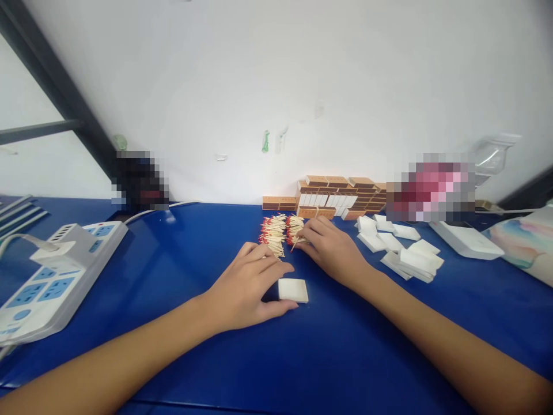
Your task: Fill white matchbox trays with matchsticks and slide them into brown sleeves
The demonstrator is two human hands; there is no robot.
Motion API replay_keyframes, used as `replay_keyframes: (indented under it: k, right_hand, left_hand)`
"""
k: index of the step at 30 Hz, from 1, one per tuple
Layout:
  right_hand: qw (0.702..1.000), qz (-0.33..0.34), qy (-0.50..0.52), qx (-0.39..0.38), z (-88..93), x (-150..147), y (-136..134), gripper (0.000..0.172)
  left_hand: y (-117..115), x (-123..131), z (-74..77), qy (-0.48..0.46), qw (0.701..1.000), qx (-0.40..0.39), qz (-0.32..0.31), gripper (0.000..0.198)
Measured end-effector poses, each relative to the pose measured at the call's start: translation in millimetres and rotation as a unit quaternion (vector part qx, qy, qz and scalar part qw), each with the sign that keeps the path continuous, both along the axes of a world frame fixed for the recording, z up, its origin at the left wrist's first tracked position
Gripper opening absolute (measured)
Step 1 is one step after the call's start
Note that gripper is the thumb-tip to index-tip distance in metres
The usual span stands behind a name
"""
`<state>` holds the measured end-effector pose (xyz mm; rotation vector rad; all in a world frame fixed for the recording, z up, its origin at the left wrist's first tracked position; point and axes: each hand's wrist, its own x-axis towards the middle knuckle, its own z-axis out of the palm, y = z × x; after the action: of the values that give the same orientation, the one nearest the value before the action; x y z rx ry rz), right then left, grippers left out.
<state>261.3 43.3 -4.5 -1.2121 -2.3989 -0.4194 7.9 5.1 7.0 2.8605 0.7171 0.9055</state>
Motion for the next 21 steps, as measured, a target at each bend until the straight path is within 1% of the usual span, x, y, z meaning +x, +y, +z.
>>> replay_keyframes:
  k: [7,14,17,21]
  right_hand:
    - [0.999,-0.001,-0.043,0.023,2.7,-2.4,-1.6,0.026]
    - [0.998,-0.01,-0.052,0.024,2.5,-1.2,-3.8,0.029]
    - [0.997,-0.015,-0.069,0.03,2.4,-1.1,-3.9,0.031]
    - [0.993,0.0,-0.091,0.07,0.7,0.5,-2.7,0.026]
  left_hand:
    - [-0.2,0.3,0.7,0.007,1.0,0.002,-0.004,0.046]
    - [-0.2,0.4,-1.5,0.023,1.0,-0.001,0.003,0.048]
    - [0.5,0.1,-2.8,0.031,1.0,-0.004,0.004,0.044]
    - [0.2,-0.5,-2.9,0.034,0.999,-0.014,0.005,0.038]
